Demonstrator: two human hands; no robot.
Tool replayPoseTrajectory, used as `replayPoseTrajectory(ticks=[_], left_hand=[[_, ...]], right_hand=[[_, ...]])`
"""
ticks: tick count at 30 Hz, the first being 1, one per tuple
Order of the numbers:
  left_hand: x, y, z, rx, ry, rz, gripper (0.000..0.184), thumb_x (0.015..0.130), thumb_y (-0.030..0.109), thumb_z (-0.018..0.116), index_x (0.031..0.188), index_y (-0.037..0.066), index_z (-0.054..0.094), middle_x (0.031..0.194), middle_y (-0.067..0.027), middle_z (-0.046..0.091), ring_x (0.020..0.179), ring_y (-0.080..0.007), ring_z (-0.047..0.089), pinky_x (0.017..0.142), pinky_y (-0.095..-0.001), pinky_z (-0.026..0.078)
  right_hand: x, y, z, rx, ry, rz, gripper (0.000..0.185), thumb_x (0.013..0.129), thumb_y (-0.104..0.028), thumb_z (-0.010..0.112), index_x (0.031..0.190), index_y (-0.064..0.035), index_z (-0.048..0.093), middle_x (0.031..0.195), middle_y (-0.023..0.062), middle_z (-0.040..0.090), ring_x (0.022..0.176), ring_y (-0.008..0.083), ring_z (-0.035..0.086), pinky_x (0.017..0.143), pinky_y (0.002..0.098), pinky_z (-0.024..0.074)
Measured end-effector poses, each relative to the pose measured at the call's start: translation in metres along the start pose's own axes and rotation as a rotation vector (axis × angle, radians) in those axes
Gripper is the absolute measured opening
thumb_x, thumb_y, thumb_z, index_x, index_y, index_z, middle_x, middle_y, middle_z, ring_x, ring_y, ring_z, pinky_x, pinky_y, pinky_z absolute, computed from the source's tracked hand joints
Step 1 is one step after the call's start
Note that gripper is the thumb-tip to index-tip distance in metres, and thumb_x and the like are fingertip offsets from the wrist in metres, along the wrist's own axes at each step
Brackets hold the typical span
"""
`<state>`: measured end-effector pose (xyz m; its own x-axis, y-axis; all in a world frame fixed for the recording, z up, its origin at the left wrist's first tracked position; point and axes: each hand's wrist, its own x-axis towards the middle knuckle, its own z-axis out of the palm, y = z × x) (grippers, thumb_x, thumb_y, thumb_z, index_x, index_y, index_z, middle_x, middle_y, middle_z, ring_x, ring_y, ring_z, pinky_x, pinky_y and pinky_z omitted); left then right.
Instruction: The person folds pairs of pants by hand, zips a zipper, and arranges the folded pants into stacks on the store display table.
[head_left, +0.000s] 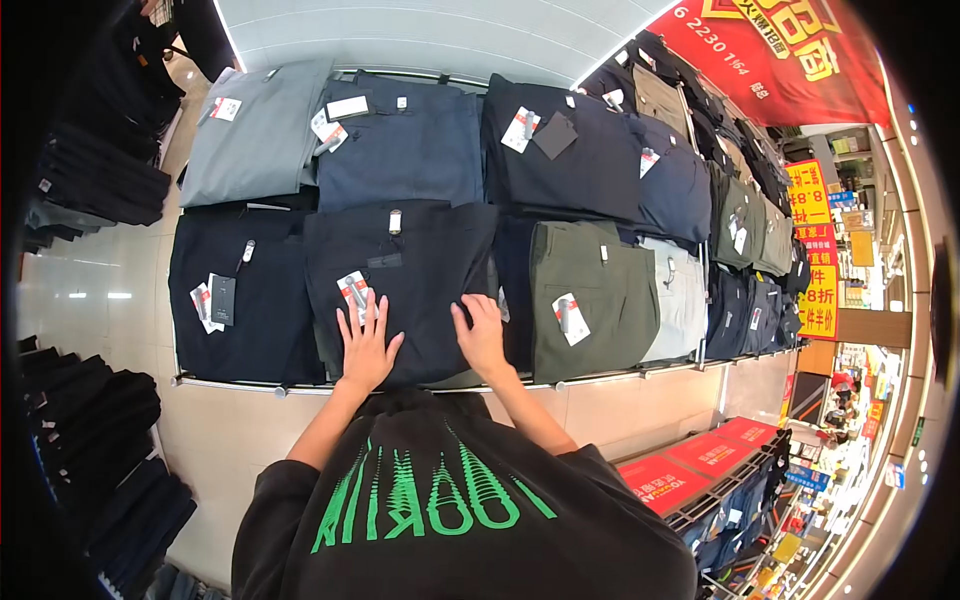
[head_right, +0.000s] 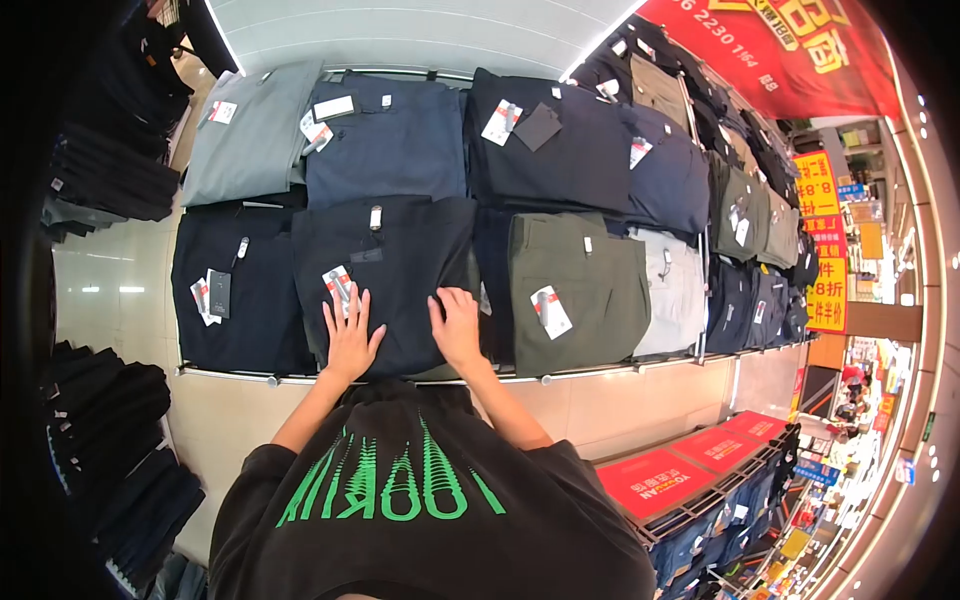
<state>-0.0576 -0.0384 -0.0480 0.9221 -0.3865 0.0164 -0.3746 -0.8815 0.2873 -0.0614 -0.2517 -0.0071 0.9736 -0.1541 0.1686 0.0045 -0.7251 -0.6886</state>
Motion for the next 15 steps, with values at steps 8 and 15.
replayPoseTrajectory(ticks=[8, 15], left_hand=[[-0.049, 0.008, -0.033, -0.401, 0.338, -0.316, 0.057, 0.083, 0.014, 0.062, 0.132, -0.002, 0.037, 0.136, -0.0231, 0.032, 0.128, -0.0402, 0.029, 0.106, -0.0486, 0.024], [-0.109, 0.011, -0.005, -1.892, 0.034, -1.355, 0.058, 0.085, 0.028, 0.067, 0.121, -0.005, 0.037, 0.12, -0.0233, 0.044, 0.109, -0.0324, 0.05, 0.102, -0.0394, 0.04]], right_hand=[[-0.05, 0.033, -0.009, 0.183, 0.016, 0.51, 0.058, 0.08, -0.022, 0.069, 0.125, 0.004, 0.044, 0.124, 0.0216, 0.043, 0.117, 0.0355, 0.043, 0.101, 0.0391, 0.0349], [-0.076, 0.079, -0.015, 0.396, -0.34, 0.752, 0.056, 0.08, -0.035, 0.072, 0.111, 0.009, 0.055, 0.102, 0.0195, 0.064, 0.095, 0.0192, 0.06, 0.08, 0.0315, 0.0481]])
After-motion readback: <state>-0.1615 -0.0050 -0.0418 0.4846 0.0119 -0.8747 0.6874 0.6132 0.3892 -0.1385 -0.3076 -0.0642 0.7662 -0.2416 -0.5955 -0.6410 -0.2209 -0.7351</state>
